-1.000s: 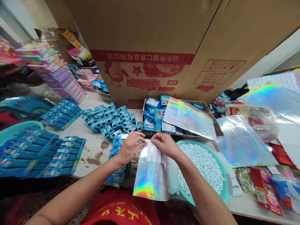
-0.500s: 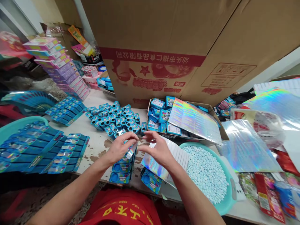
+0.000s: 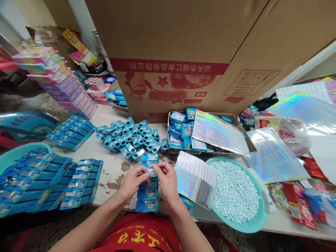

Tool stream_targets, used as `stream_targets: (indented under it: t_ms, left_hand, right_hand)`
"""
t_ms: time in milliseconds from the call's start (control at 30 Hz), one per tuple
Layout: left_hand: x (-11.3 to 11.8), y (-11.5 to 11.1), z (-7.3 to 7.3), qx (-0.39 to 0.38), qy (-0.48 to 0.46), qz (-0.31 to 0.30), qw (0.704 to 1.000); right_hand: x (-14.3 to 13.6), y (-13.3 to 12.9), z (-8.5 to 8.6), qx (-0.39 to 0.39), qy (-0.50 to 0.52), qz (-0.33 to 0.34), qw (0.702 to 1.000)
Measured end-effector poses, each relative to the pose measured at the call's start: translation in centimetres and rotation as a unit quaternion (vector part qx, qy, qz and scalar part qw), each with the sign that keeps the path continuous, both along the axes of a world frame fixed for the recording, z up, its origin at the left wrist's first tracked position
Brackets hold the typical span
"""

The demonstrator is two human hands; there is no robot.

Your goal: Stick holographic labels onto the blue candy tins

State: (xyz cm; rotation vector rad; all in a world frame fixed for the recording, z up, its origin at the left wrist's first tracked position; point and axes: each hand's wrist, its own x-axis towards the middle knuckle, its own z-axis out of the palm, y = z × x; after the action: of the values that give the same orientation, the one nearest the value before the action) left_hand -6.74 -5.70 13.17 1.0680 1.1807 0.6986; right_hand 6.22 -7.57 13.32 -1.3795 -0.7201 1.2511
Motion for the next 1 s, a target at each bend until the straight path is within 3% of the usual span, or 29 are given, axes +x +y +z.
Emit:
stream_targets:
  t_ms: [133, 267, 467, 633, 833, 1000]
  left_hand:
    - [-2.2, 2.1, -1.0, 0.045, 0.067, -0.043, 0.996]
    - [-4.4, 5.1, -1.7, 0.035, 0.079, -0.074, 0.994]
    - [-5.2, 8.1, -3.8, 0.034, 0.072, -0.075, 0.994]
    - [-5.1, 8.8, -6.3, 0.080, 0.089, -0.081, 0.990]
    - [-4.3, 8.2, -7.8, 0.082, 0.071, -0.050, 0.993]
    - [-4.2, 7.8, -8.7, 0.049, 0.222, -0.055, 0.972]
  right_hand:
    - [-1.4, 0.8, -1.7, 0.020, -0.109, -0.009, 0.994]
    - [-2.4, 2.8, -3.3, 0.030, -0.228, -0.037, 0.973]
    - [-3.5, 5.1, -5.2, 0.010, -0.347, -0.082, 0.934]
    - [-3.6, 5.7, -6.3, -0.001, -0.349, -0.089, 0.933]
    - [-2.9, 6.2, -7.2, -0.046, -0.345, -0.112, 0.931]
    - [-3.0, 6.3, -7.4, -0.039, -0.313, -0.116, 0.942]
